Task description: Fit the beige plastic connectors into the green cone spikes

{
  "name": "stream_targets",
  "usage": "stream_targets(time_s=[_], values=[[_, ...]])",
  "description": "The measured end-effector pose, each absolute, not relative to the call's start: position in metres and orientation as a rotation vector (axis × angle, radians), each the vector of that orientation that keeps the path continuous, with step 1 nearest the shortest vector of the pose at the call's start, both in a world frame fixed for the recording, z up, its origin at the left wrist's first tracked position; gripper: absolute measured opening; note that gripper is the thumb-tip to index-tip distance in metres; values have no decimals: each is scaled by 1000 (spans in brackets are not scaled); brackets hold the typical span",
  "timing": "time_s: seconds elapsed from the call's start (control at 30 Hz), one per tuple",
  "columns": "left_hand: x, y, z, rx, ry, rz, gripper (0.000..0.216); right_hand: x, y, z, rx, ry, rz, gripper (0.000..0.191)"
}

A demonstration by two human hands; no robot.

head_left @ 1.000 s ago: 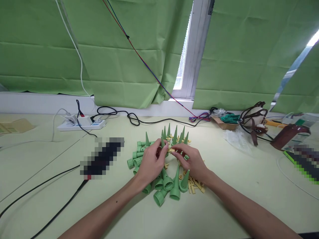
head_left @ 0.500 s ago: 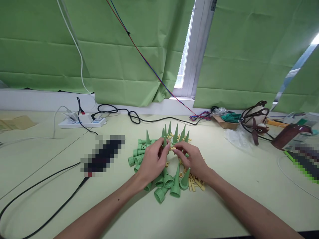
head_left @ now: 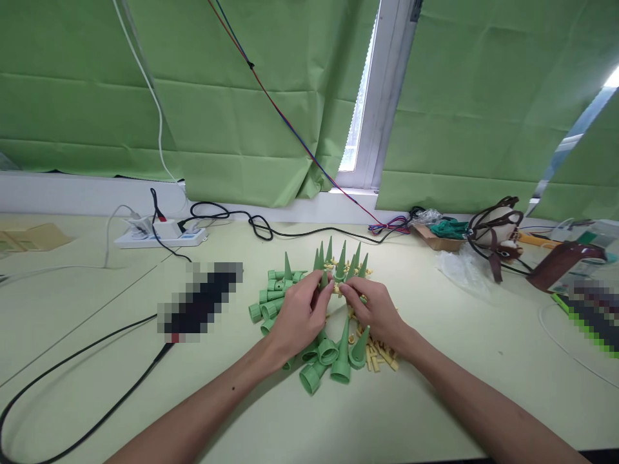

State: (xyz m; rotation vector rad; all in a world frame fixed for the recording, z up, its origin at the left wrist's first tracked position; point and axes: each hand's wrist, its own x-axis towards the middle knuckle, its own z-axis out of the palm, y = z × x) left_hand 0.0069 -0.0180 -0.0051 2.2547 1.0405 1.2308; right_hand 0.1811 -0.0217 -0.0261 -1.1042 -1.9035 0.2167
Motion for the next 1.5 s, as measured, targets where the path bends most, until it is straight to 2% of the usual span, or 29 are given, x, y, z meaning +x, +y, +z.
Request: stream_targets(time_s=[0.2, 0.63, 0.87, 1.07, 1.33, 1.4, 1.5], values=[[7, -17, -4, 2240, 1052, 1249, 17, 181, -25, -24, -1040, -1846, 310, 16], [6, -16, -6, 2277, 1049, 1226, 18, 182, -23, -27, -976, -1919, 284, 10], [5, -15, -9, 2336, 1033, 1226, 17, 182, -22, -26, -1004, -1944, 280, 17], [5, -14, -8, 2338, 1000, 1214, 19, 183, -21, -29, -1052, -1997, 266, 37], [5, -15, -7, 2339, 992, 1254, 18, 182, -22, -28, -1104, -1978, 330, 42], [5, -14, -7, 2343, 998, 1270, 17, 181, -23, -27, -1110, -1960, 328, 37], [4, -13, -5, 2337, 1003, 1299, 16, 181, -24, -24, -1090, -1915, 355, 19]])
